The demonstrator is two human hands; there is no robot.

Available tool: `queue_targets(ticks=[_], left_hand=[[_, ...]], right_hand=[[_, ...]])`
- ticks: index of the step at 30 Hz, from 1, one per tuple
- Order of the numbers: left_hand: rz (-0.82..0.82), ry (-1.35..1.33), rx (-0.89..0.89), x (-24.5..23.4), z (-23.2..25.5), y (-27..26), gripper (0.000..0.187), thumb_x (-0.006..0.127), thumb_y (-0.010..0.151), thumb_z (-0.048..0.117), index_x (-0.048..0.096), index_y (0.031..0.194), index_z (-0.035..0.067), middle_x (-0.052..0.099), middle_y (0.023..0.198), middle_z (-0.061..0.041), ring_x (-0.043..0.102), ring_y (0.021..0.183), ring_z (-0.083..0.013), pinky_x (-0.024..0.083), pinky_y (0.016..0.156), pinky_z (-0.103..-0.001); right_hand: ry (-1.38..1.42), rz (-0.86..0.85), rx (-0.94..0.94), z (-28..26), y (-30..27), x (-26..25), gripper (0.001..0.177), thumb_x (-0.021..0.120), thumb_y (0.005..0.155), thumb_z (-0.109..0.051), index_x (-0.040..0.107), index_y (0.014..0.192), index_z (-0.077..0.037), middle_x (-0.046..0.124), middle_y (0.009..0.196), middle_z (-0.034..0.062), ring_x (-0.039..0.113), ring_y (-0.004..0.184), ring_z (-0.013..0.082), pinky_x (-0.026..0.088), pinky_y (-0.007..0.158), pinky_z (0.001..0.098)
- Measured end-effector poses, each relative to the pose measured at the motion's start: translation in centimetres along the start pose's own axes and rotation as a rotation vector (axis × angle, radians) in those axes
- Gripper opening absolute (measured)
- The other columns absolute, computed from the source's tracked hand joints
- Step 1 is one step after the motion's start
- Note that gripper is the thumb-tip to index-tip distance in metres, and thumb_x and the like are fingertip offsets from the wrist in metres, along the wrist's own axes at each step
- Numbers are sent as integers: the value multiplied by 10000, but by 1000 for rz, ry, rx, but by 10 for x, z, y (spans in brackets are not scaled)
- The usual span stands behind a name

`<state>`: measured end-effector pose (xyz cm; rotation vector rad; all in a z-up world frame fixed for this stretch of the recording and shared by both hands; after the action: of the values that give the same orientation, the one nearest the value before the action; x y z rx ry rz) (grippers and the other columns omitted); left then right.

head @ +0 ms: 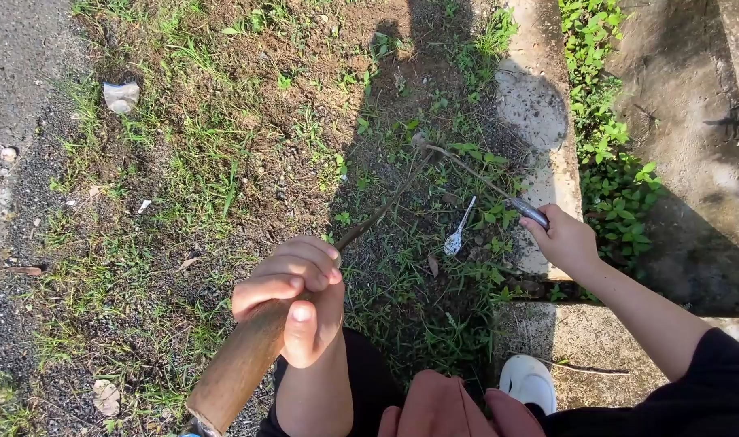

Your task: Cutting and clearing weeds and grass along a drainage ditch using a hand sickle

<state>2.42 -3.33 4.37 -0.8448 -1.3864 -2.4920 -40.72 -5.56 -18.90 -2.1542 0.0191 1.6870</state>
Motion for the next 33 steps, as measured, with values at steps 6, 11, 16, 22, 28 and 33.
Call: queue_targets(ticks=[6,11,16,22,28,33], left_hand=[[-29,-48,-59,-2,-13,-8,139,696,965,161,576,978,91,579,747,-91,597,663,-226,548,658,-360],[-14,-175,-2,0,-26,-22,86,611,863,56,539,860,7,577,630,-151,603,519,-269,563,619,-447],[-58,-147,-60,5,-18,-17,104,648,892,103,566,915,43,575,665,-117,601,565,-249,562,630,-406],[-106,-60,-122,-1,-22,-24,128,703,932,154,599,972,91,607,741,-87,622,649,-218,574,655,-347],[-137,22,-124,-16,-32,-35,116,708,909,150,621,972,104,637,737,-75,645,640,-194,613,659,-342],[-174,77,-154,-23,-37,-40,139,715,920,176,610,974,102,625,724,-93,637,638,-191,617,673,-351]], right_hand=[[76,20,3,-8,-7,-1,439,491,1002,-510,610,1136,-109,628,642,36,579,504,200,404,411,324],[173,56,-31,-36,-16,-26,486,563,1020,-453,609,1272,-40,729,917,218,714,884,414,552,783,474],[203,32,67,-27,-7,-18,461,506,1019,-486,583,1230,-84,678,805,127,639,712,299,476,620,403],[345,-7,248,6,8,0,514,396,1039,-523,572,1116,-47,568,722,93,535,620,246,347,525,375],[628,91,444,44,14,-10,474,429,1076,-504,460,828,-101,478,694,91,573,692,251,267,490,351],[707,246,515,93,14,-23,538,464,1080,-482,288,678,-172,289,592,36,246,496,178,178,505,367]])
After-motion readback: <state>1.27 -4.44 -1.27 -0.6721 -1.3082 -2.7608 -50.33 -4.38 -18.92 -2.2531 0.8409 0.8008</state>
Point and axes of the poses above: each hand's wrist, its own y-axis towards the middle knuckle, its own x-axis out of the palm, z = x × y, the point moved 6 cm from there along y, towards the middle knuckle
